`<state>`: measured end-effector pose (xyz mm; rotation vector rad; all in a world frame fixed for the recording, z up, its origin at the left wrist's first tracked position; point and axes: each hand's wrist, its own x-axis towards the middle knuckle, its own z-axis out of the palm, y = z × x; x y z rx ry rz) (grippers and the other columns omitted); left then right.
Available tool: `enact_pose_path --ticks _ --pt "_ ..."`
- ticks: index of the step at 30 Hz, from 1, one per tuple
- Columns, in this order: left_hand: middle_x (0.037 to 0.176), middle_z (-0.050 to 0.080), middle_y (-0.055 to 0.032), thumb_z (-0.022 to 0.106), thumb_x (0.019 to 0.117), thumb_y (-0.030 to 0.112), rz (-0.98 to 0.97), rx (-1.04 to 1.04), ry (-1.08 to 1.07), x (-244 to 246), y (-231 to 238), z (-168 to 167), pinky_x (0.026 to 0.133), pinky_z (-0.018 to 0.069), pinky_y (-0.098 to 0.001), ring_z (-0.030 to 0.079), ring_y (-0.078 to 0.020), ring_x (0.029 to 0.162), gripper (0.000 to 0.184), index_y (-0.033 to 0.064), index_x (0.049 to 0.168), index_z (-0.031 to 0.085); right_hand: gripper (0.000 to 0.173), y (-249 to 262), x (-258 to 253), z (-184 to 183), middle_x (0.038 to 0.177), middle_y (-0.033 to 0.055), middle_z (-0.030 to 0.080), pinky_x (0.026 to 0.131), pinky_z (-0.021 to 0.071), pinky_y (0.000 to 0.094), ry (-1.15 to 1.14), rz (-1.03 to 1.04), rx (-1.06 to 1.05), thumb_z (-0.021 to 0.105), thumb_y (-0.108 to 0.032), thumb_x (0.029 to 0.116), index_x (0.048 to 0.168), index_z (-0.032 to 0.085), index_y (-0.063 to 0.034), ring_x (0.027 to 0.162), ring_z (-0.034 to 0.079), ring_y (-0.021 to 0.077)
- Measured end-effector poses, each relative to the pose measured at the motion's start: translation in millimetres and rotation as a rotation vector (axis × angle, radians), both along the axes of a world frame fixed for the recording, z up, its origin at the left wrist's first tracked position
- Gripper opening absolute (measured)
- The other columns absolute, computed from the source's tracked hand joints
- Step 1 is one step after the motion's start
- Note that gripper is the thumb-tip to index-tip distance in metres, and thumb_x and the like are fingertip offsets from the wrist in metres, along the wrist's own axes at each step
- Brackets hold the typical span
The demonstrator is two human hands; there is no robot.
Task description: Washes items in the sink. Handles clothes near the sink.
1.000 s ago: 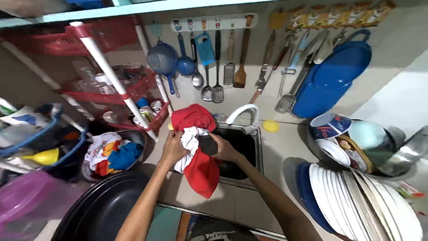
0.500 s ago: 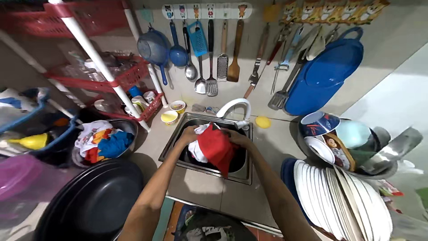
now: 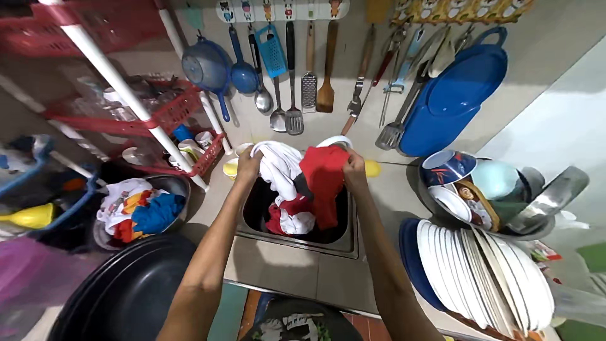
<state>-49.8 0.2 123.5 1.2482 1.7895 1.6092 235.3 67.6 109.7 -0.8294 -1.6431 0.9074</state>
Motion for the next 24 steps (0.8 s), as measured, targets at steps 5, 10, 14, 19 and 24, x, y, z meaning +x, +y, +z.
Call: enact_pose_path --ticks 5,10,14,19,24 --pt "0.115 0.067 0.0024 0.058 0.1019 0.039 -0.254 0.224 -0.226 16.0 -44.1 34.7 0.084 0.0578 -0.0273 0.067 -0.0047 0.094 0.053 0.0164 0.147 0.041 0.029 -24.9 -44.3 33.2 0.109 0.0027 0.066 0.095 0.0542 0.0253 0.548 0.183 0.074 0.042 0.002 0.0989 0.125 0.055 0.0057 0.102 0.063 0.0013" --pt "0.123 0.066 -0.0053 0.086 0.0625 0.005 -0.366 0.218 0.012 36.7 -47.9 25.2 0.096 0.0567 -0.0303 0.065 -0.0085 0.110 0.091 -0.0002 0.143 0.043 0.034 -41.4 -107.1 45.7 0.116 0.0221 0.068 0.097 0.0534 0.0307 0.310 0.385 0.224 0.053 0.006 0.0919 0.125 0.061 0.0135 0.107 0.066 0.0150" --pt "0.110 0.069 -0.0004 0.080 0.0688 0.000 -0.102 0.320 0.055 14.5 -63.2 19.6 0.087 0.0595 -0.0289 0.068 -0.0049 0.097 0.065 0.0040 0.129 0.054 0.047 -27.0 -118.2 44.0 0.131 0.0142 0.062 0.100 0.0523 0.0311 0.412 0.838 0.027 0.041 0.004 0.0932 0.139 0.048 0.0080 0.116 0.062 0.0127" --pt "0.110 0.068 0.0004 0.083 0.0759 0.007 0.167 0.509 0.122 -15.9 -105.0 33.9 0.086 0.0600 -0.0319 0.068 -0.0075 0.097 0.062 0.0053 0.130 0.053 0.043 -8.3 -107.6 -9.3 0.128 0.0152 0.065 0.089 0.0599 0.0429 0.211 0.700 -0.286 0.044 -0.010 0.1039 0.147 0.045 -0.0040 0.108 0.069 0.0240" --pt "0.123 0.062 0.0000 0.084 0.0669 0.003 0.360 0.722 0.097 -41.2 -140.1 50.3 0.101 0.0549 -0.0362 0.063 -0.0099 0.115 0.085 -0.0007 0.138 0.038 0.076 16.2 -108.7 -143.6 0.157 0.0298 0.038 0.113 0.0380 0.0626 -0.869 0.427 -0.224 0.074 -0.035 0.0926 0.157 0.041 -0.0131 0.142 0.041 0.0485"
